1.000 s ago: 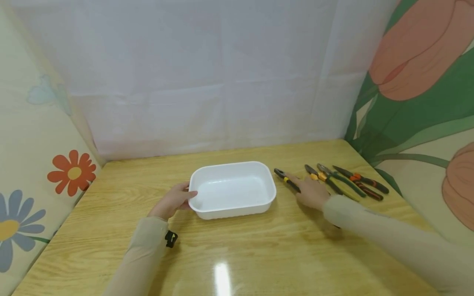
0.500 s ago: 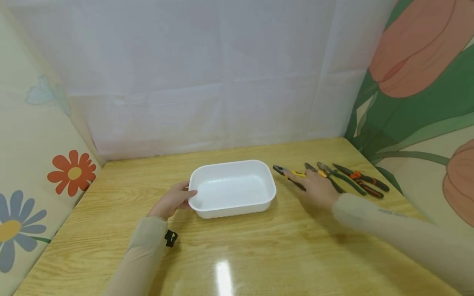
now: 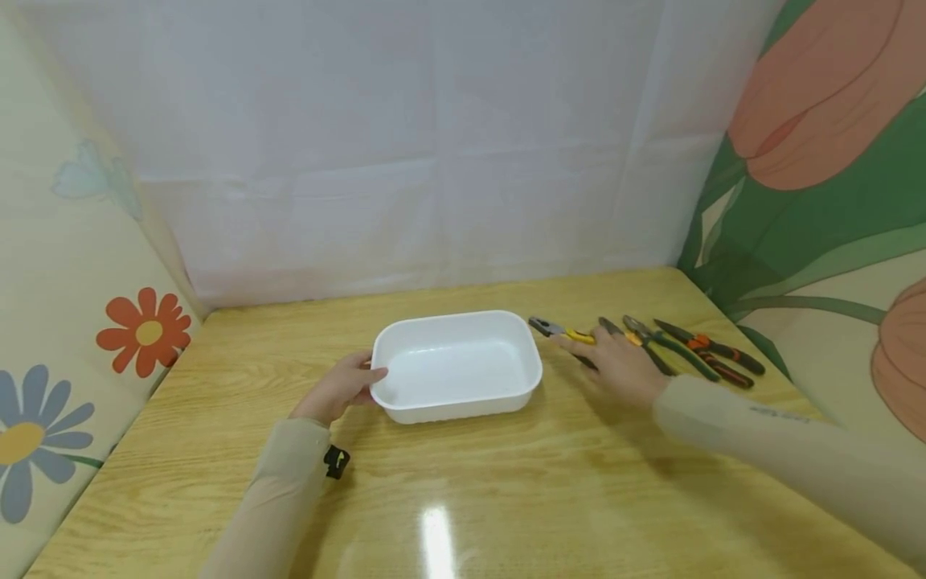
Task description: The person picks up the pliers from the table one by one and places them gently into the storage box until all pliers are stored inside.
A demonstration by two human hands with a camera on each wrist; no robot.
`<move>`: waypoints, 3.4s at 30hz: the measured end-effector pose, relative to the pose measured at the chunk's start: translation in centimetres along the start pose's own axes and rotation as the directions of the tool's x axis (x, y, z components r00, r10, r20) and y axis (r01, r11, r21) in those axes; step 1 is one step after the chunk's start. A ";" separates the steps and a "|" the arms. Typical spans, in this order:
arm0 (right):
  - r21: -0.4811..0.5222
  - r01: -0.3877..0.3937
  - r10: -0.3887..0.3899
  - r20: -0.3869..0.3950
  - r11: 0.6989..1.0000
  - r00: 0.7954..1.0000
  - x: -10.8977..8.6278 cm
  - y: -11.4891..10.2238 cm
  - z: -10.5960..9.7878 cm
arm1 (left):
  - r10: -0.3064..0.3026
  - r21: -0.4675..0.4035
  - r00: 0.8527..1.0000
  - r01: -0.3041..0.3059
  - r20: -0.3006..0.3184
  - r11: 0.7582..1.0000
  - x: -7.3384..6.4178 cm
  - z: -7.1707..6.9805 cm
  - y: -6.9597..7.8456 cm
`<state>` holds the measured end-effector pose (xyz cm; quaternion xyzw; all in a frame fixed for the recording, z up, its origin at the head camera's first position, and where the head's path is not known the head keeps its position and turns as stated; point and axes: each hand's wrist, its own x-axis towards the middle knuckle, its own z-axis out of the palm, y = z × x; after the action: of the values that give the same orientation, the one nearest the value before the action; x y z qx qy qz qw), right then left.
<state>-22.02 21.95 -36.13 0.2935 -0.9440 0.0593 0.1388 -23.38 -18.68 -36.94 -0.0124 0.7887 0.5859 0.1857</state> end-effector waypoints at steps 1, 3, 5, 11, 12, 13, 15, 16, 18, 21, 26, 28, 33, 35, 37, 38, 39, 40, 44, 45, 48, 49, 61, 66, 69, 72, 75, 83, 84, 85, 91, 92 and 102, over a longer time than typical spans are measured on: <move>0.000 -0.001 0.001 -0.002 1.000 1.000 0.0 -0.1 -0.1 | 0.001 -0.002 1.000 -0.001 0.001 1.000 0.0 0.0 0.0; 0.002 0.000 0.000 -0.005 1.000 1.000 0.1 -0.2 -0.3 | 0.001 0.001 1.000 -0.001 0.005 1.000 0.0 0.0 0.0; 0.007 -0.002 0.002 -0.006 1.000 1.000 0.2 -0.4 -0.4 | -0.004 -0.005 1.000 0.004 0.002 1.000 0.1 0.0 -0.1; -0.012 0.009 -0.009 0.001 1.000 1.000 0.3 -0.6 -0.7 | -0.009 -0.005 1.000 0.009 -0.005 1.000 0.1 0.0 -0.1; -0.015 0.009 -0.009 0.001 1.000 1.000 0.3 -0.7 -0.7 | -0.009 -0.004 1.000 0.009 -0.005 1.000 0.1 0.0 -0.1; -0.016 0.007 -0.007 0.000 1.000 1.000 0.3 -0.7 -0.8 | -0.010 -0.004 1.000 0.010 -0.006 1.000 0.1 0.0 -0.1; -0.009 -0.001 0.001 -0.005 1.000 1.000 0.4 -0.9 -0.9 | -0.013 -0.007 1.000 0.013 -0.008 1.000 0.1 0.1 0.0; -0.007 -0.006 0.006 -0.007 1.000 1.000 0.4 -0.9 -1.0 | -0.014 -0.008 1.000 0.014 -0.010 1.000 0.1 0.1 0.0; -0.004 -0.006 0.005 -0.014 1.000 1.000 0.6 -1.1 -1.2 | -0.013 -0.015 1.000 0.013 -0.010 1.000 0.1 0.1 0.0; -0.007 0.005 -0.005 -0.013 1.000 1.000 0.9 -1.2 -1.5 | -0.008 -0.026 1.000 0.008 -0.006 1.000 0.0 0.0 0.0; -0.029 0.004 -0.005 -0.001 1.000 1.000 1.4 -1.4 -1.8 | -0.019 -0.039 1.000 0.019 -0.004 0.999 -0.1 0.1 0.1; -0.029 -0.006 0.006 0.006 1.000 1.000 1.5 -1.5 -1.9 | -0.027 -0.041 1.000 0.027 -0.005 0.999 -0.1 0.1 0.2; -0.038 -0.008 0.009 0.030 0.999 1.000 2.0 -2.1 -2.1 | -0.021 -0.050 1.000 0.022 0.005 0.998 -0.1 0.1 0.1; -0.038 0.002 -0.001 0.036 0.999 0.999 2.2 -2.3 -2.2 | -0.015 -0.048 1.000 0.015 0.009 0.999 -0.2 0.0 0.1; -0.030 0.009 -0.008 0.043 1.000 0.999 2.4 -2.4 -2.3 | -0.017 -0.046 1.000 0.017 0.004 0.999 -0.1 0.0 0.1; -0.026 0.012 -0.011 0.044 1.000 0.999 2.4 -2.5 -2.3 | -0.021 -0.047 1.000 0.021 0.000 0.999 -0.1 0.0 0.1; -0.021 0.013 -0.012 0.047 1.000 0.999 2.5 -2.5 -2.3 | -0.024 -0.045 1.000 0.024 -0.003 0.999 -0.1 0.0 0.1; -0.019 0.016 -0.015 0.048 1.000 0.999 2.6 -2.5 -2.3 | -0.025 -0.043 1.000 0.024 -0.003 0.999 0.0 0.0 0.1; -0.004 0.042 -0.041 0.051 0.999 0.998 2.8 -2.7 -2.5 | -0.031 -0.046 0.999 0.030 -0.010 0.998 0.0 0.1 0.1; -0.001 0.050 -0.050 0.055 0.999 0.997 2.9 -2.8 -2.5 | -0.030 -0.045 1.000 0.029 -0.008 0.999 0.0 0.1 0.1; 0.002 0.068 -0.068 0.063 0.998 0.996 3.2 -3.0 -2.5 | -0.027 -0.042 1.000 0.027 -0.011 0.999 0.0 0.0 0.1; 0.000 0.069 -0.069 0.067 0.998 0.995 3.3 -3.2 -2.5 | -0.027 -0.040 1.000 0.026 -0.010 0.999 0.0 0.0 0.0; -0.032 0.124 -0.123 0.045 0.992 0.991 4.1 -3.9 -1.8 | -0.028 -0.032 0.999 0.028 -0.016 0.999 -0.1 0.2 0.2; -0.064 0.157 -0.156 0.018 0.986 0.988 4.4 -3.9 -1.4 | -0.030 -0.035 0.999 0.029 -0.017 0.999 -0.1 0.2 0.2; -0.071 0.182 -0.182 0.009 0.981 0.983 4.6 -4.0 -1.1 | -0.037 -0.034 0.999 0.036 -0.021 0.999 -0.1 0.2 0.2; -0.069 0.210 -0.210 0.004 0.975 0.978 4.9 -4.2 -0.7 | -0.043 -0.032 0.999 0.042 -0.021 0.999 -0.1 0.2 0.3; -0.058 0.224 -0.225 0.001 0.973 0.974 5.3 -4.5 -0.5 | -0.043 -0.031 0.999 0.042 -0.018 0.999 -0.1 0.3 0.3; -0.086 0.255 -0.256 -0.003 0.963 0.967 6.1 -5.4 -0.3 | -0.042 -0.038 0.999 0.042 -0.012 0.998 0.0 0.3 0.4; -0.088 0.259 -0.260 -0.001 0.962 0.965 6.2 -5.6 -0.3 | -0.043 -0.038 0.999 0.043 -0.014 0.998 0.0 0.3 0.4; -0.084 0.264 -0.265 0.003 0.961 0.964 6.3 -5.7 -0.3 | -0.044 -0.038 0.999 0.043 -0.015 0.998 0.0 0.3 0.4; -0.082 0.324 -0.325 0.010 0.942 0.946 6.7 -5.8 0.3 | -0.053 -0.028 0.998 0.052 -0.022 0.998 -0.1 0.3 0.5; -0.087 0.336 -0.336 0.006 0.938 0.942 6.7 -5.9 0.3 | -0.055 -0.025 0.998 0.054 -0.022 0.998 -0.1 0.3 0.5; -0.106 0.358 -0.359 0.004 0.928 0.933 7.2 -6.9 0.5 | -0.083 -0.018 0.995 0.082 -0.050 0.996 0.0 0.3 0.5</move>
<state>-23.85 12.35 -34.29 0.4527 -0.8753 -0.0144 0.1696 -23.43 -18.20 -36.59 -0.0613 0.7873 0.5834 0.1897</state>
